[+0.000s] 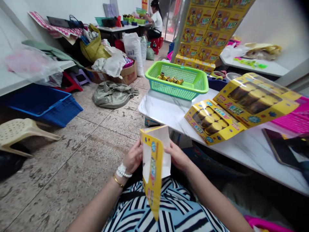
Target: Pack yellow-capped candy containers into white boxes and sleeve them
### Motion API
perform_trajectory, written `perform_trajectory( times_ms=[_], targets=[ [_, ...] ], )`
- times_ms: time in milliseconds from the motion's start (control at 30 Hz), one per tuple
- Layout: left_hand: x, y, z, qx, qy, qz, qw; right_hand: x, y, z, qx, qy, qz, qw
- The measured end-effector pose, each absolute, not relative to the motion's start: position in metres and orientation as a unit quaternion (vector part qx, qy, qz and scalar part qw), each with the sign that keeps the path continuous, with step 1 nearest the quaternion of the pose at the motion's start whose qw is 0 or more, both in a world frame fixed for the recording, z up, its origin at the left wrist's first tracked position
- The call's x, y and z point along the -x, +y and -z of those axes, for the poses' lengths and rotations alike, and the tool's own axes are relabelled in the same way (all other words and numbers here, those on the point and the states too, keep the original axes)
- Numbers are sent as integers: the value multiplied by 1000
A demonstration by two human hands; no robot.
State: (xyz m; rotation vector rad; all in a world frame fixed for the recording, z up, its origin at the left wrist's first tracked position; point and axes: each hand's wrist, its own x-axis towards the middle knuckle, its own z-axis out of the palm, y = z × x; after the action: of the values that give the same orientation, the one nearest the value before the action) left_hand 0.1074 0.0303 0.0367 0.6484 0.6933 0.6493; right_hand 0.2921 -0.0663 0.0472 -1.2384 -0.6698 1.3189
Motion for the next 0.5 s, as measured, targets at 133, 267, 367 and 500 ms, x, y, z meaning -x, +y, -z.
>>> perform_trajectory(
  times_ms=[133, 267, 367, 500],
  targets=[
    [-107, 26, -65, -325, 366, -355, 796, -282, -53, -47, 589, -235, -518, 573],
    [-81, 13, -106, -494, 353, -395, 689, -280, -47, -42, 654, -208, -455, 567],
    [-69, 7, -126, -624, 429, -315, 572, -276, -44, -41, 671, -211, -444, 555],
    [-64, 24, -129, -479, 456, -266, 701, -274, -43, -47, 627, -248, -482, 560]
  ],
)
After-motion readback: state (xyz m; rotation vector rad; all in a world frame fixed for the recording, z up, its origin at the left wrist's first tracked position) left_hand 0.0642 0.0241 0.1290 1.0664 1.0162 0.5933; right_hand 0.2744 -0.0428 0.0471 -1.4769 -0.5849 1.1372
